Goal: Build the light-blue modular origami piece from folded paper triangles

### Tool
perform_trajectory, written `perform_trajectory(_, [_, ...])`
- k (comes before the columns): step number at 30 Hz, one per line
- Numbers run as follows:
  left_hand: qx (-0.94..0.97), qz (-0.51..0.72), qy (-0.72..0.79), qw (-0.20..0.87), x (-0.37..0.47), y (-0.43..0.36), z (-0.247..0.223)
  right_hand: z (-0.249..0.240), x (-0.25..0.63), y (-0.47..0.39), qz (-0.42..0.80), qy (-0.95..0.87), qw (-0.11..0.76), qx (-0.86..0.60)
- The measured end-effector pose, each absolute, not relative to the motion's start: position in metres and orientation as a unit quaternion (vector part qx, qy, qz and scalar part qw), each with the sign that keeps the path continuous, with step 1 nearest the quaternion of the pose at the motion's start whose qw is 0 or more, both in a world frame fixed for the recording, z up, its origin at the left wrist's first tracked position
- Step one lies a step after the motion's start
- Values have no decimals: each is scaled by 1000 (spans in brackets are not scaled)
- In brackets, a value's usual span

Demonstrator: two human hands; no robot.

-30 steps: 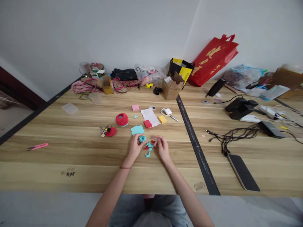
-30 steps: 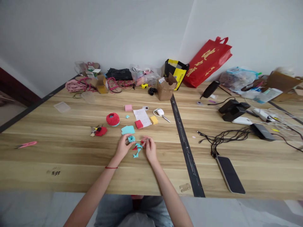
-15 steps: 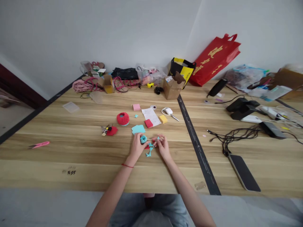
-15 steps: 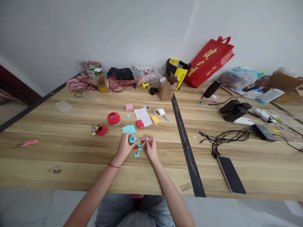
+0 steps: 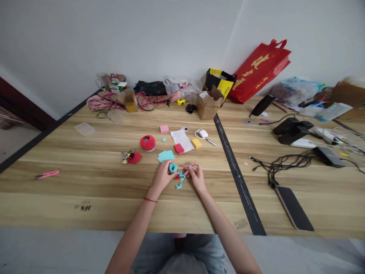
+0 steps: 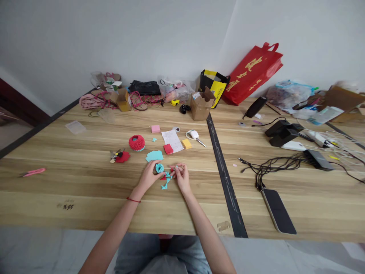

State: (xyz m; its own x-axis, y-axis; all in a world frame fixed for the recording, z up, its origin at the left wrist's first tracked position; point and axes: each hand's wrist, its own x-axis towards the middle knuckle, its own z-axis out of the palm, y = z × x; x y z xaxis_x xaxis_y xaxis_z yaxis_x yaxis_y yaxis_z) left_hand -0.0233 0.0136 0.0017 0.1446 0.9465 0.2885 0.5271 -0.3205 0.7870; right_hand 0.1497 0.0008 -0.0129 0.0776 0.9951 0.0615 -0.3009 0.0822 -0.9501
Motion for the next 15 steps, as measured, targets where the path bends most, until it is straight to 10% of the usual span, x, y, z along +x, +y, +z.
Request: perform_trajectory(15, [743,396,518,152,-19,5,13,-18,155,2,616,-318,595,-406])
